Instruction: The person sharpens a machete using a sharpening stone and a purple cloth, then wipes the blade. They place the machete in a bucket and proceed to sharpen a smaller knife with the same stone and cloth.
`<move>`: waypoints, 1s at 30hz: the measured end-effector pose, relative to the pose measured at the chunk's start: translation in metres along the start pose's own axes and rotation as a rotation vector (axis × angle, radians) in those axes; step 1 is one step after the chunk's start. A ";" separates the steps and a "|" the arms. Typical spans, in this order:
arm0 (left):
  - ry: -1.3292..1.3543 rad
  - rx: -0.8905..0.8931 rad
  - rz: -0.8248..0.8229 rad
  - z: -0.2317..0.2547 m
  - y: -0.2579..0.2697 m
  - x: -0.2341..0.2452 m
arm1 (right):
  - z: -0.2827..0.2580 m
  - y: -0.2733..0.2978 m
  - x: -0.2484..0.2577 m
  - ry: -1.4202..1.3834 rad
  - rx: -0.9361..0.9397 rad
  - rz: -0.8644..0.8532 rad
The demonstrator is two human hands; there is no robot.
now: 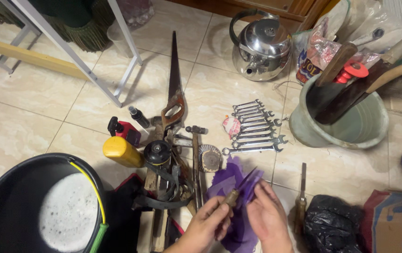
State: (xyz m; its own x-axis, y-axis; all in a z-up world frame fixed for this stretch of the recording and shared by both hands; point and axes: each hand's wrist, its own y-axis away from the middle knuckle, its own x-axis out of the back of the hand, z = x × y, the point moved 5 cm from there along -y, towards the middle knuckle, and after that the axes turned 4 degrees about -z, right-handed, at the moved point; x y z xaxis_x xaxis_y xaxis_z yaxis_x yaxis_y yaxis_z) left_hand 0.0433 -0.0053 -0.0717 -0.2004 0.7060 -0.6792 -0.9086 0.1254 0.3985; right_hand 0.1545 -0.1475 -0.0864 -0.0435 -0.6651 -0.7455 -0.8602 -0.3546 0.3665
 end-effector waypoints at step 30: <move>0.245 0.123 -0.053 -0.030 -0.009 -0.006 | 0.011 -0.020 0.008 0.132 0.098 0.312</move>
State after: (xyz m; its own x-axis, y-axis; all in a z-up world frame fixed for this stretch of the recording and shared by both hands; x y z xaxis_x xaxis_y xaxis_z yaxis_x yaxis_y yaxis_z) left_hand 0.0419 -0.0316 -0.0899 -0.2503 0.5085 -0.8239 -0.8717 0.2520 0.4204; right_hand 0.1652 -0.1386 -0.1061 -0.2512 -0.8131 -0.5251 -0.8608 -0.0605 0.5054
